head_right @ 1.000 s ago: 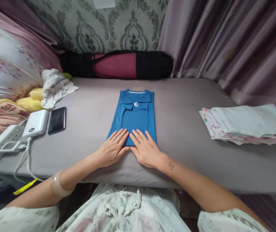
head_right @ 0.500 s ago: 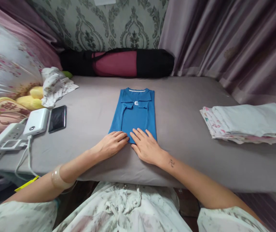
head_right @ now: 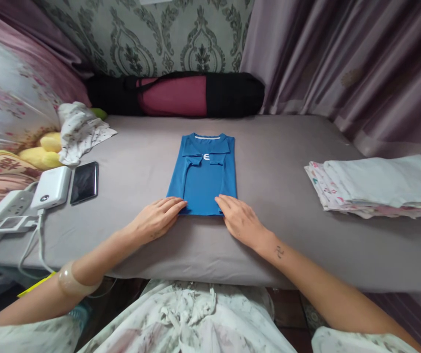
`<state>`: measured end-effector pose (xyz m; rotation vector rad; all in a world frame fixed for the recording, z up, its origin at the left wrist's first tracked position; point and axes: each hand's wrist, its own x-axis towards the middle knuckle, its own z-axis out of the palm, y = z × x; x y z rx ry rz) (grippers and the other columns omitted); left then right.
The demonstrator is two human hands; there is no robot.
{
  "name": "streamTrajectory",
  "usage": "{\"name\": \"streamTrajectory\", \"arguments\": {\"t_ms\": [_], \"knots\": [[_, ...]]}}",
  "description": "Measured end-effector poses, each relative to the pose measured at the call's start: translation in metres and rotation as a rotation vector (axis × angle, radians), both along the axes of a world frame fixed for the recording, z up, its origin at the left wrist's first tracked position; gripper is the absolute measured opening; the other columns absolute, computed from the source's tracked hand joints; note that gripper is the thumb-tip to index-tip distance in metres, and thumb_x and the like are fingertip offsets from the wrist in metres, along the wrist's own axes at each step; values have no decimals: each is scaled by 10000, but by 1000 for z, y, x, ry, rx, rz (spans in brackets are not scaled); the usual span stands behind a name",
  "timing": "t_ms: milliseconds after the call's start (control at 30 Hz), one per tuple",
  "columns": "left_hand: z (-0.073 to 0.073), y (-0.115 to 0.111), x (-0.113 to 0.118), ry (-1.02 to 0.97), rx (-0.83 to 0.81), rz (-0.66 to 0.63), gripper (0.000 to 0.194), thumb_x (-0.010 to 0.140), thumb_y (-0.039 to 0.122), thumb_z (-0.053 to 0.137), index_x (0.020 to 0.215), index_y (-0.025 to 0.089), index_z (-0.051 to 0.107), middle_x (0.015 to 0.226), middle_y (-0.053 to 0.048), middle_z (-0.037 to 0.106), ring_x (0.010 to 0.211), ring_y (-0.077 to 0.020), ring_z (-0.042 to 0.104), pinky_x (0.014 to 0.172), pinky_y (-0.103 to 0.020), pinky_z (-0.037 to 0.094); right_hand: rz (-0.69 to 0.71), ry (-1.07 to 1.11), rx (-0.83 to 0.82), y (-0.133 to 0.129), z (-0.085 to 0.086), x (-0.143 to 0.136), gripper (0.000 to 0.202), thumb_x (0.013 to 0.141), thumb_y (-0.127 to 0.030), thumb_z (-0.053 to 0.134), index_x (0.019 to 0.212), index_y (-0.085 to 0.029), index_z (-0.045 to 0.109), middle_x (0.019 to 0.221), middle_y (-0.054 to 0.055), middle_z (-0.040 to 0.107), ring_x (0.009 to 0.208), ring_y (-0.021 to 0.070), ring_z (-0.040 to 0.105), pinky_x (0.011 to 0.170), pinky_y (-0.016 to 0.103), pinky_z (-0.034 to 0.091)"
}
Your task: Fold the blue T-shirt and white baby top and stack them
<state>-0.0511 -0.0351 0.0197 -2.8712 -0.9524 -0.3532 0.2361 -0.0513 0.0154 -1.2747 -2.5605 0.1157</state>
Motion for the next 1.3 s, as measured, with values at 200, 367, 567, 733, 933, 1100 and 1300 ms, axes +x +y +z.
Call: {"name": "streamTrajectory", "arguments": {"t_ms": [200, 367, 567, 733, 933, 1100, 1300], "knots": [[-1, 7, -29, -57, -191, 117, 364, 893, 133, 394, 1219, 172, 553, 1188, -110, 655, 1077, -223, 620, 924, -359, 500, -33, 11, -71, 2, 1, 19, 520, 831, -76, 421, 1321, -174, 566, 1325, 93, 607, 1218, 232, 570, 1054, 426, 459], [2, 21, -32, -334, -466, 307, 332, 814, 176, 451, 1089, 197, 637, 1040, -61, 695, 904, -188, 652, 784, -285, 517, -123, 159, -199, 14, 8, 22, 434, 845, -146, 454, 1218, -247, 652, 1225, 31, 676, 1114, 224, 639, 976, 380, 504], [2, 42, -23, -532, -641, 484, 288, 831, 327, 479, 967, 163, 673, 687, 7, 623, 589, -120, 527, 591, -221, 427, -294, 315, -302, 34, 11, 20, 323, 898, -321, 481, 1123, -249, 701, 918, 12, 742, 795, 196, 681, 717, 296, 522], [1, 56, -13, -556, -666, 537, 280, 813, 363, 477, 876, 152, 651, 607, 33, 527, 551, -98, 437, 539, -205, 355, -355, 363, -309, 50, 10, 17, 303, 888, -358, 482, 1017, -228, 724, 689, -25, 657, 587, 136, 556, 573, 241, 418], [1, 66, -5, -530, -631, 611, 266, 814, 387, 466, 742, 166, 597, 548, 46, 432, 540, -98, 387, 516, -216, 293, -416, 321, -250, 63, 1, 14, 284, 892, -363, 464, 906, -214, 705, 651, -7, 631, 591, 157, 556, 572, 259, 404], [-2, 69, -1, -493, -538, 667, 258, 821, 391, 481, 698, 183, 573, 530, 35, 451, 544, -114, 431, 528, -230, 313, -535, 218, -216, 63, -4, 14, 309, 892, -319, 470, 1105, -182, 647, 810, 61, 704, 726, 208, 642, 661, 301, 460], [-12, 70, -5, -427, -463, 708, 227, 859, 359, 499, 947, 180, 607, 627, 3, 592, 603, -154, 553, 609, -262, 418, -572, 115, -223, 57, -1, 18, 384, 917, -280, 431, 1266, -171, 549, 858, 84, 724, 828, 250, 671, 713, 329, 477]]}}
